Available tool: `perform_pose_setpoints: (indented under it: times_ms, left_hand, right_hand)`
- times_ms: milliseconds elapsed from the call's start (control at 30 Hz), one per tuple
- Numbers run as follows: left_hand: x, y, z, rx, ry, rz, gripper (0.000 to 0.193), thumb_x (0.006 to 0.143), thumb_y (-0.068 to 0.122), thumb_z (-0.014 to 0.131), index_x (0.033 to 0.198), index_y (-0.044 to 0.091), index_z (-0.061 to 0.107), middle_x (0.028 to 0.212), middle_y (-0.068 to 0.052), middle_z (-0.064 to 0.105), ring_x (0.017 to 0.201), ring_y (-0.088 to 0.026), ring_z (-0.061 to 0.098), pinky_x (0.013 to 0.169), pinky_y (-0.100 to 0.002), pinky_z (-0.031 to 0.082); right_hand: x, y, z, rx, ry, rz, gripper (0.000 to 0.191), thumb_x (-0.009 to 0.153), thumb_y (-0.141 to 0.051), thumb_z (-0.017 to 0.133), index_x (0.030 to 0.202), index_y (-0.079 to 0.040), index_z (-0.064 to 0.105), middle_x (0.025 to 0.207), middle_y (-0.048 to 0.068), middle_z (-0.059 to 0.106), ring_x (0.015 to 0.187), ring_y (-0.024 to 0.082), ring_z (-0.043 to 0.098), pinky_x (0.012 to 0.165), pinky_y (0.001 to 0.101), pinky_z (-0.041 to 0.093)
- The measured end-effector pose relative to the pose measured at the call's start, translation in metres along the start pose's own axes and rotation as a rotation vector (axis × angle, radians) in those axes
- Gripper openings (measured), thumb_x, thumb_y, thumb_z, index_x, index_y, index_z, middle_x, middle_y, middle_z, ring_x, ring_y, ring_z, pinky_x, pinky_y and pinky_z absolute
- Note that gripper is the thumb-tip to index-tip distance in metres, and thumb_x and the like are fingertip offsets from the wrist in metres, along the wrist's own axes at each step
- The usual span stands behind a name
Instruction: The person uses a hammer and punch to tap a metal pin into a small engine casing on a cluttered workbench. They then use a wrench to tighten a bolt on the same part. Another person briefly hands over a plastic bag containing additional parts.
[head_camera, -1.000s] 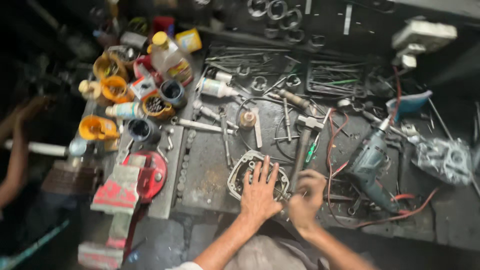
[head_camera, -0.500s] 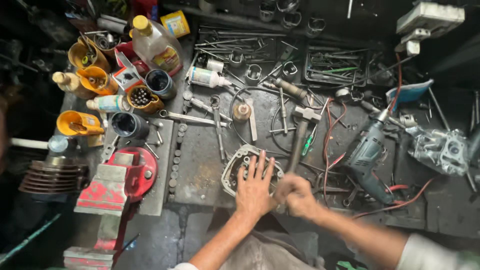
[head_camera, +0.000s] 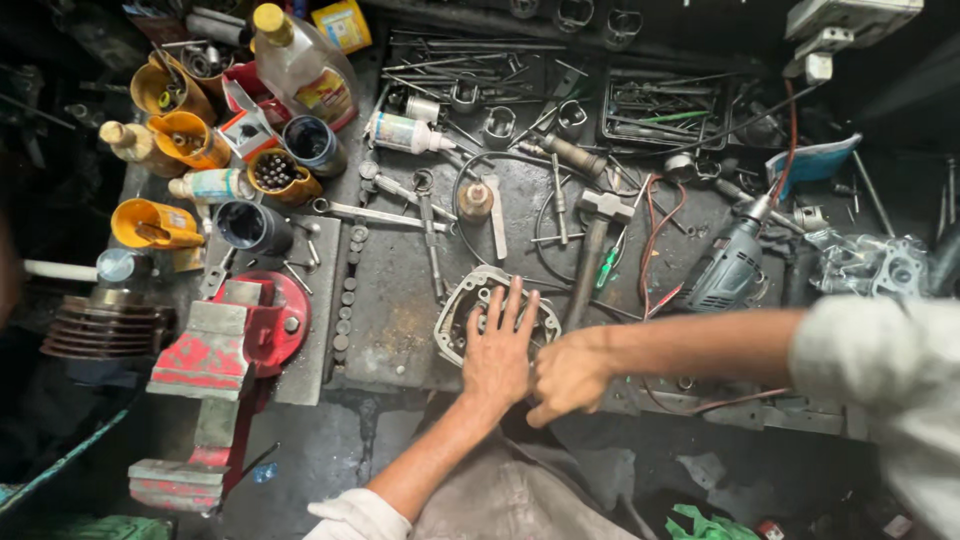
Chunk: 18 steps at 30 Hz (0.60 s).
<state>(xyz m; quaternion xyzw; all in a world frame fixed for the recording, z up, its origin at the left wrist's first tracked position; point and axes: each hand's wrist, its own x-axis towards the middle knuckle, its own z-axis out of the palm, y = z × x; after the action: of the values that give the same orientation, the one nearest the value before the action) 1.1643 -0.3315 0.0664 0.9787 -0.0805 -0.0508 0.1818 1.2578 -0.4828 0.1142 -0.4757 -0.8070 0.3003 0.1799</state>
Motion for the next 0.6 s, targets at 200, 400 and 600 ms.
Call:
perform_pose_setpoints:
  times_ms: [200,400,600]
  left_hand:
    - [0.005,-0.005,-0.01,-0.253,-0.075,-0.028,0.115,0.062,0.051,0.079,0.159,0.01,0.032,0.169,-0.018,0.019,0.149,-0.039,0.022,0.113,-0.061,0.021]
    - [0.003,-0.007,-0.006,0.048,0.043,-0.011,0.1,0.067,0.045,0.074,0.157,0.017,0.039,0.167,-0.014,0.025,0.151,-0.033,0.027,0.115,-0.054,0.026]
    - [-0.01,-0.009,0.004,0.291,0.191,0.054,0.095,0.079,0.037,0.074,0.162,0.016,0.033,0.171,-0.013,0.023,0.155,-0.029,0.027,0.117,-0.046,0.026]
  right_hand:
    - [0.001,-0.002,0.041,0.437,0.575,0.29,0.031,0.074,-0.012,0.067,0.101,-0.008,0.052,0.072,0.016,0.064,0.068,0.039,0.065,0.06,0.0503,0.051]
    - [0.074,-0.032,0.07,0.282,2.029,0.855,0.032,0.073,-0.013,0.067,0.101,-0.008,0.053,0.074,0.015,0.064,0.07,0.039,0.066,0.062,0.0502,0.051]
    - [0.025,-0.035,0.026,-0.348,0.607,0.296,0.033,0.071,-0.015,0.068,0.101,-0.008,0.053,0.075,0.015,0.065,0.072,0.038,0.066,0.064,0.0501,0.051]
